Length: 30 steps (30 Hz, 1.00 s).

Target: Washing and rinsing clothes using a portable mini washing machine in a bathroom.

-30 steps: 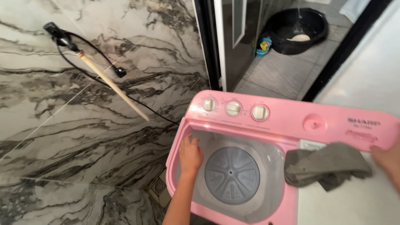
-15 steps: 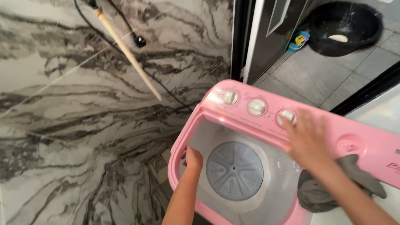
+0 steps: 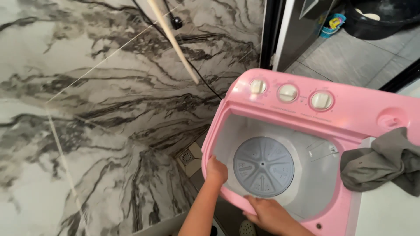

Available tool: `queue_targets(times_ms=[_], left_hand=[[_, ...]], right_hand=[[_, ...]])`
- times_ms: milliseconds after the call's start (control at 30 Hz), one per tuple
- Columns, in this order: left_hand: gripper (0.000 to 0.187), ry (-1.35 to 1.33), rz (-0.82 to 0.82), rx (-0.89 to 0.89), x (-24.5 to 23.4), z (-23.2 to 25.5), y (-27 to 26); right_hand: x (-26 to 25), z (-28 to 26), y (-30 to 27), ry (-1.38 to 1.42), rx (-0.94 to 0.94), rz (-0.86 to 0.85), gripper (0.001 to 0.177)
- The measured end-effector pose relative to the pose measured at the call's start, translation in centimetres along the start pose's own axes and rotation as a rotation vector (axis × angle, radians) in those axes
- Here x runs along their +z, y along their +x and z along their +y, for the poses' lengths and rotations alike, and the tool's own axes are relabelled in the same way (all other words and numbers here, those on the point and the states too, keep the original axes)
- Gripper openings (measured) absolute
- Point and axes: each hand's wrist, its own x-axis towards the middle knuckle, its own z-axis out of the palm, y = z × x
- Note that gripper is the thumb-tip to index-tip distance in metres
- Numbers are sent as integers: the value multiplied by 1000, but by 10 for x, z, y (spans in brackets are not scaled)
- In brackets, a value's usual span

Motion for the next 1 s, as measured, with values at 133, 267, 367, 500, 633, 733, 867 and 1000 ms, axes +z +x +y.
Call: queue_targets(times_ms=[133, 267, 367, 500, 633, 733, 867, 1000], left_hand=[[34, -139, 17, -60, 55, 18, -49], [33, -200, 7, -110, 93, 38, -87], [32, -202, -31, -131, 104, 44, -103], [23, -270, 4, -192, 72, 47, -111], [50, -978, 230, -373, -49, 63, -112], [100, -2116, 424, -424, -102, 103, -33], [84, -2637, 404, -474, -169, 142, 30], [56, -2934, 488, -454, -164, 139, 58]], right_hand=[[37, 15, -22, 15, -181, -119, 56], [82, 68, -30, -125, -220, -219, 51], [-20, 67, -67, 367, -321, -13, 61], [-149, 177, -121, 295, 139, 698, 43], [-230, 277, -172, 41, 26, 1246, 31], [-240, 373, -181, 54, 812, 1061, 60], [-260, 313, -176, -382, 887, 1017, 106], [-262, 322, -159, -37, 1049, 898, 102]])
